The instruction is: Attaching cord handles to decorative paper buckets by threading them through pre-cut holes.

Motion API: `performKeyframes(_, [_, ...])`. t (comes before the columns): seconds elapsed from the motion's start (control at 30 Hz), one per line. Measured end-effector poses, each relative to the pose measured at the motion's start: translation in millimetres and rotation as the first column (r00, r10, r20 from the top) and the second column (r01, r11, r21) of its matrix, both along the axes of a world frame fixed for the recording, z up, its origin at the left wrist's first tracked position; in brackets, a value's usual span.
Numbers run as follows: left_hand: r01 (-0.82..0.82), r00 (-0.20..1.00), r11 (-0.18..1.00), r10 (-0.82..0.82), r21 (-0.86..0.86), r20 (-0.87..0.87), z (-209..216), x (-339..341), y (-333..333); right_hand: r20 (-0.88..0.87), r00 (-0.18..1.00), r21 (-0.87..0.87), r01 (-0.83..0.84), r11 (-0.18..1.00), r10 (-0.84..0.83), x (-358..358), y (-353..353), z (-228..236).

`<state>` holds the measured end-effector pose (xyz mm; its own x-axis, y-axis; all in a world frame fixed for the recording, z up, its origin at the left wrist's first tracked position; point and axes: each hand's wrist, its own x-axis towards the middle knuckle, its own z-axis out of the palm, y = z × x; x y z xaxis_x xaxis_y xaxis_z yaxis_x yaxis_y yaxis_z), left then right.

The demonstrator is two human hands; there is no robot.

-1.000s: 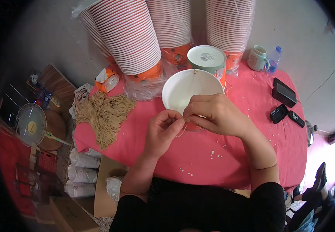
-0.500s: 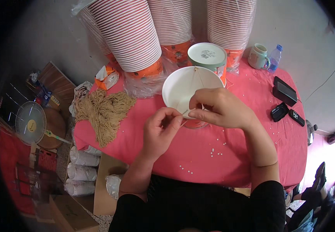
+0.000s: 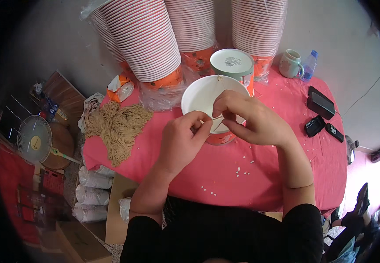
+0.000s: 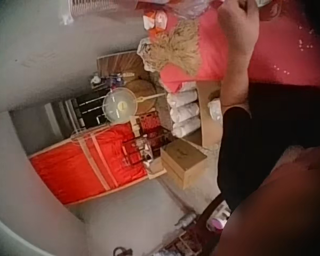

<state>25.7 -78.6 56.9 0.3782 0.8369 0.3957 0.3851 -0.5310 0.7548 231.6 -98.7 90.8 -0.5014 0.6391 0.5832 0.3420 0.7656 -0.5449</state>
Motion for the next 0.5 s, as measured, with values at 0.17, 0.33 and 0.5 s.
performKeyframes(0.17, [0.166, 0.985, 0.97, -0.154, -0.178, 0.08, 14, 5, -6, -0.067, 0.997, 0.055, -0.037, 0.998, 0.041, -1, 4, -4])
performKeyframes(0.33, [0.185, 0.982, 0.969, -0.178, -0.166, 0.06, 5, 7, -2, -0.097, 0.995, 0.08, -0.015, 0.997, 0.023, -2, 10, -6])
performKeyframes(0.5, [0.302, 0.939, 0.89, -0.217, -0.342, 0.265, 2, -6, 11, -0.004, 0.987, 0.201, 0.159, 0.967, -0.162, 11, 21, -9])
